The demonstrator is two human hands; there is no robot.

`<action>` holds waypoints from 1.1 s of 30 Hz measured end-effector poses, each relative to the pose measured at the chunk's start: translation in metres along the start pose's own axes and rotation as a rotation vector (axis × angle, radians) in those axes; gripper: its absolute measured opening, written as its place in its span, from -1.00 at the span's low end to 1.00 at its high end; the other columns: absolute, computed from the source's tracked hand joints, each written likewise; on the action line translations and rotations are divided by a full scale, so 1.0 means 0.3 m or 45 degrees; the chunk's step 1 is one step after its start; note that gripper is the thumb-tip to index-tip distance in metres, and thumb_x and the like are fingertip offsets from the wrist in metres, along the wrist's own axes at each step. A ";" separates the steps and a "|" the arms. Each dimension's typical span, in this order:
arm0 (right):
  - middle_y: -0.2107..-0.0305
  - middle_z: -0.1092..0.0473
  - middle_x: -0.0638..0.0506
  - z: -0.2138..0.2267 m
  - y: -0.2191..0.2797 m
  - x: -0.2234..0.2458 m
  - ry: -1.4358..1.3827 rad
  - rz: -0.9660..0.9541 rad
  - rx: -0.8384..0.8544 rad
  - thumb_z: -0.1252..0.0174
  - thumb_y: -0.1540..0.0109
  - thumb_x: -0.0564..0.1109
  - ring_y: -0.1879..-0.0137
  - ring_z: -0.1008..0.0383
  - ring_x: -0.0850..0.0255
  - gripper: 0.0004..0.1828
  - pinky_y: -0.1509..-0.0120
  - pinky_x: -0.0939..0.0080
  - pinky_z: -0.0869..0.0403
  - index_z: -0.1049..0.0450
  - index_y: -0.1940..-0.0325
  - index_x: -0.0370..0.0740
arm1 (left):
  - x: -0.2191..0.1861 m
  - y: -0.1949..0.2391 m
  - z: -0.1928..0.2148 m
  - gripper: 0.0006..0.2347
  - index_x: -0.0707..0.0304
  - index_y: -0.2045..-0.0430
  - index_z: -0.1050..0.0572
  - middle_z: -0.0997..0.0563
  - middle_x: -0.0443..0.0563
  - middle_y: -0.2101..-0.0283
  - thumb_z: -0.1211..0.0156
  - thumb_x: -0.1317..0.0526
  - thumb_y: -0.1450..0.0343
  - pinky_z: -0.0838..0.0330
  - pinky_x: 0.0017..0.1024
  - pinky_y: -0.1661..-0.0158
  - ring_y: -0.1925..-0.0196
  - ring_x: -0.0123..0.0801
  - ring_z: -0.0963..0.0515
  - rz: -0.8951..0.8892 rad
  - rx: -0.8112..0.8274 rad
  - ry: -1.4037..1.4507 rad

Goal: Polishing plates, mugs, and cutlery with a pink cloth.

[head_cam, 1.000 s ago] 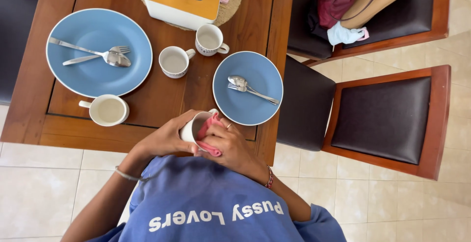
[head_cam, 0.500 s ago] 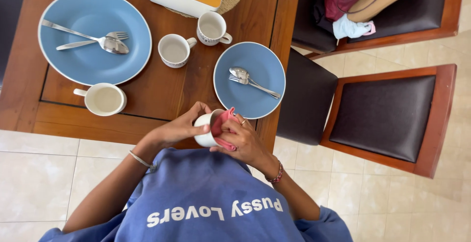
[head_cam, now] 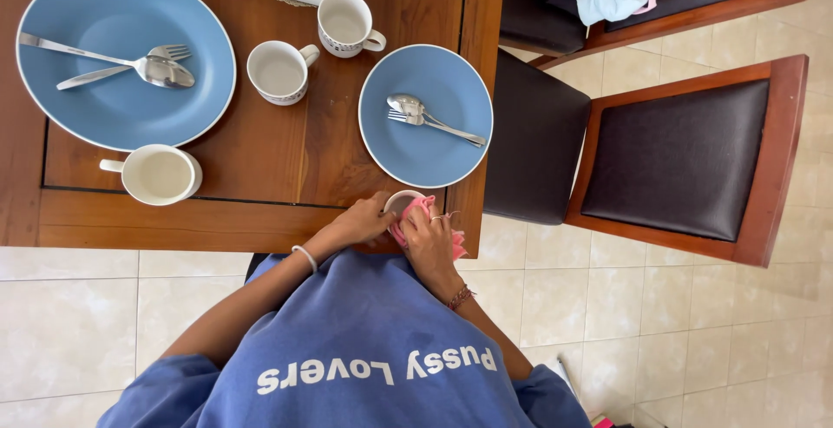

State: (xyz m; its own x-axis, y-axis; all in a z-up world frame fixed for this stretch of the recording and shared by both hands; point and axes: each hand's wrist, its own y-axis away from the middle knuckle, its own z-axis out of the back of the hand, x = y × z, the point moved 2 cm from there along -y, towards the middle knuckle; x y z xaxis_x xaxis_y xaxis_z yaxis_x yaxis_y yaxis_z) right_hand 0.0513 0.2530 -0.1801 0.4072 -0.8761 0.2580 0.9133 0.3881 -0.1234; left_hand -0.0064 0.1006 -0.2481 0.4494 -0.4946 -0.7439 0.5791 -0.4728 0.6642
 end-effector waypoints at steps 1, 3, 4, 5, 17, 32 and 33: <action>0.20 -0.36 -0.05 -0.006 -0.005 -0.003 0.030 0.014 -0.028 -0.20 -0.18 -0.18 -0.13 -0.38 -0.15 -0.92 -0.02 -0.09 -0.35 -0.54 0.30 -0.24 | 0.019 -0.037 -0.006 -0.59 0.29 -0.09 -0.34 -0.64 0.42 0.13 -0.07 0.05 -0.42 -0.59 -0.05 0.14 0.16 0.19 -0.70 -0.071 -0.111 -0.154; 0.19 -0.36 -0.05 -0.015 -0.010 -0.007 0.062 0.018 -0.055 -0.20 -0.14 -0.21 -0.14 -0.38 -0.15 -0.91 -0.02 -0.08 -0.35 -0.55 0.29 -0.22 | 0.042 -0.079 -0.015 -0.64 0.33 -0.03 -0.38 -0.63 0.49 0.17 -0.05 0.10 -0.43 -0.53 0.02 0.09 0.15 0.29 -0.66 -0.146 -0.213 -0.312; 0.17 -0.36 -0.03 -0.017 -0.016 -0.010 0.080 0.018 -0.074 -0.20 -0.14 -0.22 -0.14 -0.39 -0.13 -0.89 -0.05 -0.07 -0.35 -0.55 0.26 -0.23 | 0.041 -0.086 -0.012 -0.68 0.34 0.02 -0.38 -0.62 0.51 0.20 -0.06 0.13 -0.43 -0.48 0.08 0.07 0.13 0.34 -0.62 -0.191 -0.290 -0.400; 0.15 -0.36 -0.02 -0.020 -0.021 -0.013 0.097 0.018 -0.092 -0.20 -0.14 -0.22 -0.13 -0.39 -0.11 -0.87 -0.07 -0.06 -0.36 -0.55 0.23 -0.23 | 0.040 -0.092 -0.008 -0.71 0.36 0.08 -0.39 -0.61 0.54 0.22 -0.06 0.15 -0.42 -0.44 0.14 0.05 0.12 0.39 -0.58 -0.238 -0.366 -0.487; 0.23 -0.39 0.05 0.166 -0.037 -0.020 -0.309 0.066 -0.235 -0.40 -0.06 0.12 0.07 -0.46 -0.02 -0.54 -0.03 -0.03 -0.43 -0.58 0.06 -0.14 | 0.004 -0.056 -0.003 -0.74 0.49 0.23 -0.41 -0.63 0.43 0.43 -0.01 0.16 -0.44 -0.53 0.03 0.16 0.31 0.28 -0.64 -0.201 -0.437 -0.537; 0.52 -0.51 0.00 0.005 -0.207 -0.625 -0.869 -1.326 0.151 -0.35 -0.19 0.13 0.44 -0.45 0.34 -0.57 0.33 0.24 -0.46 -0.62 0.30 -0.36 | -0.102 0.025 0.018 -0.46 0.62 -0.29 -0.04 -0.67 0.16 0.57 0.08 0.26 -0.42 -0.62 -0.26 0.22 0.55 -0.14 -0.72 -0.069 -0.218 -0.293; 0.52 -0.51 0.00 0.006 -0.214 -0.622 -0.867 -1.326 0.152 -0.35 -0.19 0.13 0.44 -0.45 0.34 -0.57 0.33 0.24 -0.46 -0.62 0.30 -0.36 | -0.112 0.029 0.019 -0.46 0.62 -0.29 -0.04 -0.67 0.16 0.57 0.08 0.26 -0.42 -0.62 -0.26 0.22 0.55 -0.14 -0.72 -0.069 -0.217 -0.291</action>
State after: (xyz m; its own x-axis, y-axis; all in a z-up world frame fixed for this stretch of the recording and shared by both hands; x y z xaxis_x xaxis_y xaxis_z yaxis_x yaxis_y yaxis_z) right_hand -0.0834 0.3921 -0.2186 -0.6201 -0.4701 0.6280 0.7841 -0.3458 0.5154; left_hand -0.0202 0.1091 -0.2171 0.2609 -0.6324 -0.7294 0.7130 -0.3831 0.5872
